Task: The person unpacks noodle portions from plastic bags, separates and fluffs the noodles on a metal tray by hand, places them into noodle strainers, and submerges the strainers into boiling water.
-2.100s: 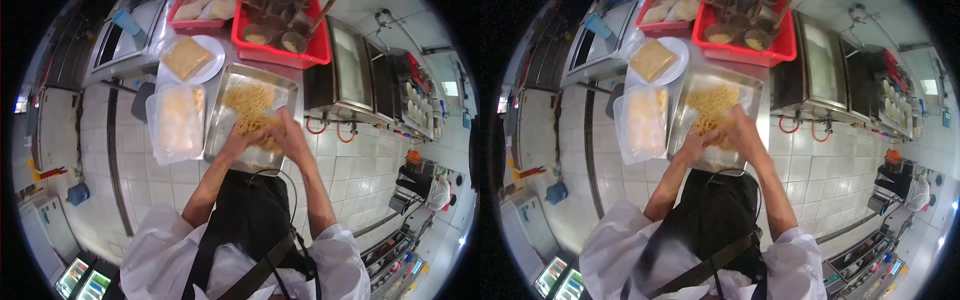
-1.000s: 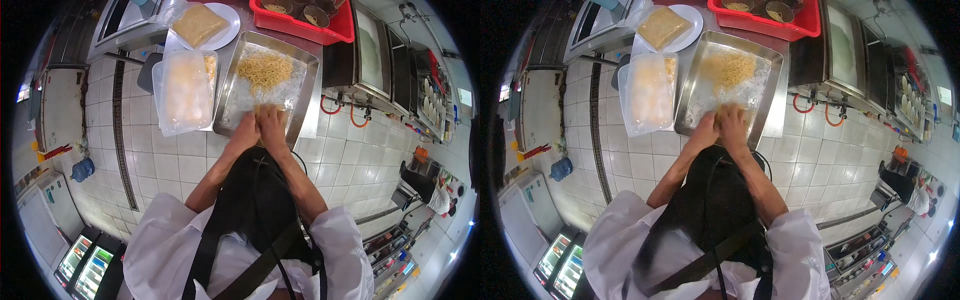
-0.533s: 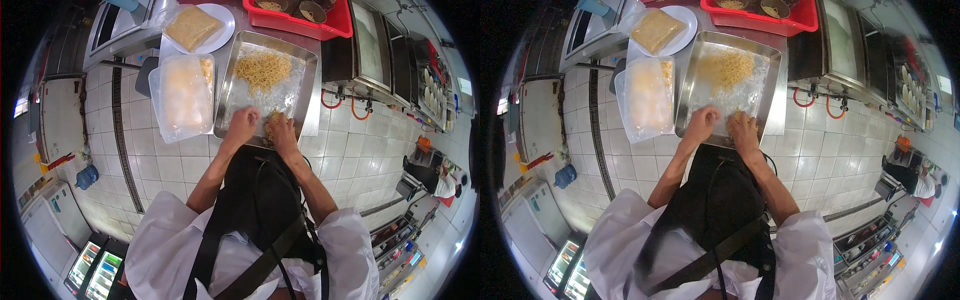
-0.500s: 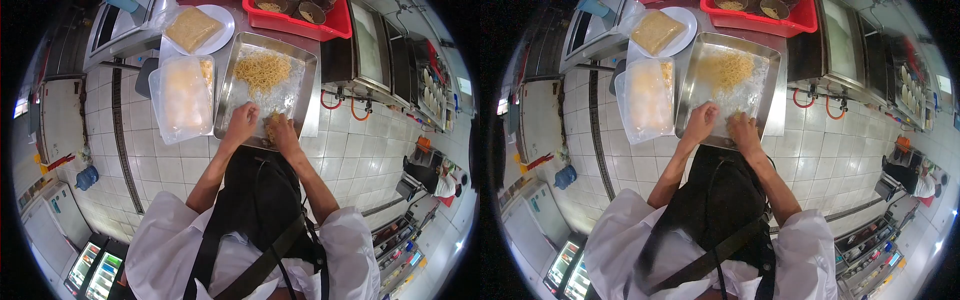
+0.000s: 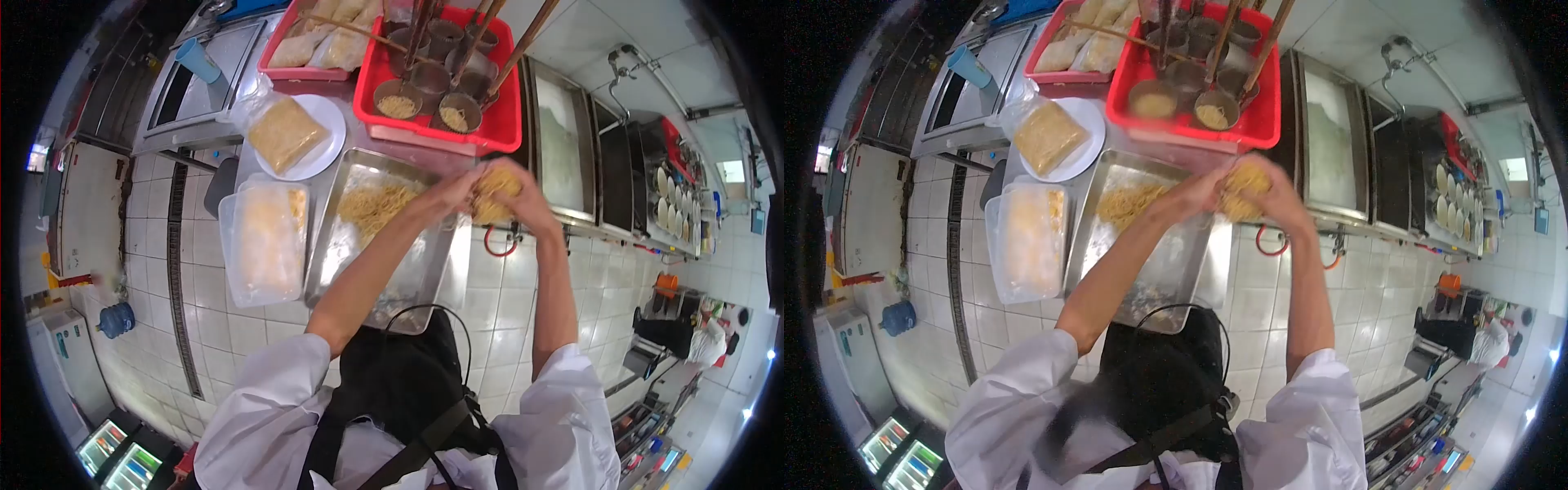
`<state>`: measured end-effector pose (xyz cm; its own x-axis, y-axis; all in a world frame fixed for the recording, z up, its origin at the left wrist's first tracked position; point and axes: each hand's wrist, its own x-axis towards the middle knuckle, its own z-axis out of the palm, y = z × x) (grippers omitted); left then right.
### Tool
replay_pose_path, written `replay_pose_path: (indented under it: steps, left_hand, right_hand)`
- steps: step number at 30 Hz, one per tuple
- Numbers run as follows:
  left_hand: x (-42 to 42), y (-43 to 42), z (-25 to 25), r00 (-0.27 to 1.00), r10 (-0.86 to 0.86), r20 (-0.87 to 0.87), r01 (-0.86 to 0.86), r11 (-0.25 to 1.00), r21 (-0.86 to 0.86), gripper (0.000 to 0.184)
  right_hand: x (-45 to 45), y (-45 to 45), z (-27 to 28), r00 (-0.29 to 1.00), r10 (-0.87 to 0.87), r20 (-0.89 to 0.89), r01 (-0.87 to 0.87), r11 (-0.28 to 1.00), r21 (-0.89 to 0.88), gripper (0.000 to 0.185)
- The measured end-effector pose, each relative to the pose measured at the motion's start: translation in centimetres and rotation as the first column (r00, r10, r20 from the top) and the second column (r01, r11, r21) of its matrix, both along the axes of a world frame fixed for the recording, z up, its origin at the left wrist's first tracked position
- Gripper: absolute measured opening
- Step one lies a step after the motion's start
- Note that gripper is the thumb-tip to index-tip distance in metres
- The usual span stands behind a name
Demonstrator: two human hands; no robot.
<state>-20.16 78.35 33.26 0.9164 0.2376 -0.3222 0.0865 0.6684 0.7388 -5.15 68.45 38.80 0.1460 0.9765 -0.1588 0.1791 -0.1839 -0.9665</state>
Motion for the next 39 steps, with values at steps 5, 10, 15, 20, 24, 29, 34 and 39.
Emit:
replay_pose_path:
  steps: [5,10,15,20,24,29,34,39]
  left_hand:
    - [14.0,6.3,3.3,0.918,0.371,0.139,-0.293,0.872,-0.391,0.038]
    - [20.4,9.4,0.5,0.727,0.672,0.141,-0.533,0.682,-0.501,0.034]
    - [20.2,9.2,-0.1,0.691,0.714,-0.108,-0.608,0.495,-0.620,0.035]
    - [19.4,8.2,-1.7,0.630,0.776,0.029,-0.537,0.463,-0.705,0.036]
    - [18.0,7.0,-1.3,0.600,0.791,0.115,-0.506,0.488,-0.711,0.038]
    - [8.8,2.3,-0.1,0.830,0.538,0.149,-0.537,0.842,-0.052,0.024]
    - [-10.8,-3.9,-2.3,0.465,0.879,-0.105,-0.095,0.167,0.981,0.038]
    - [-15.5,-6.8,-8.6,0.625,0.760,-0.179,-0.035,0.257,0.966,0.045]
  right_hand:
    - [13.6,10.6,4.2,0.999,-0.042,-0.019,0.041,0.999,-0.026,0.041]
    - [18.4,20.6,2.4,0.963,0.270,-0.013,-0.262,0.920,-0.290,0.043]
    - [19.0,25.4,-2.4,0.801,0.474,0.365,-0.281,0.837,-0.469,0.036]
    - [19.0,22.6,-1.5,0.736,0.495,0.462,-0.363,0.864,-0.348,0.023]
    - [18.4,20.9,-1.8,0.717,0.462,0.522,-0.487,0.868,-0.100,0.019]
    - [18.9,20.3,-3.9,0.791,0.010,0.611,-0.156,0.970,0.186,0.023]
    - [1.2,7.9,0.1,0.814,0.165,0.557,-0.207,0.978,0.012,0.017]
    - [-16.2,3.1,-10.5,0.610,0.217,0.762,-0.278,0.959,-0.050,0.043]
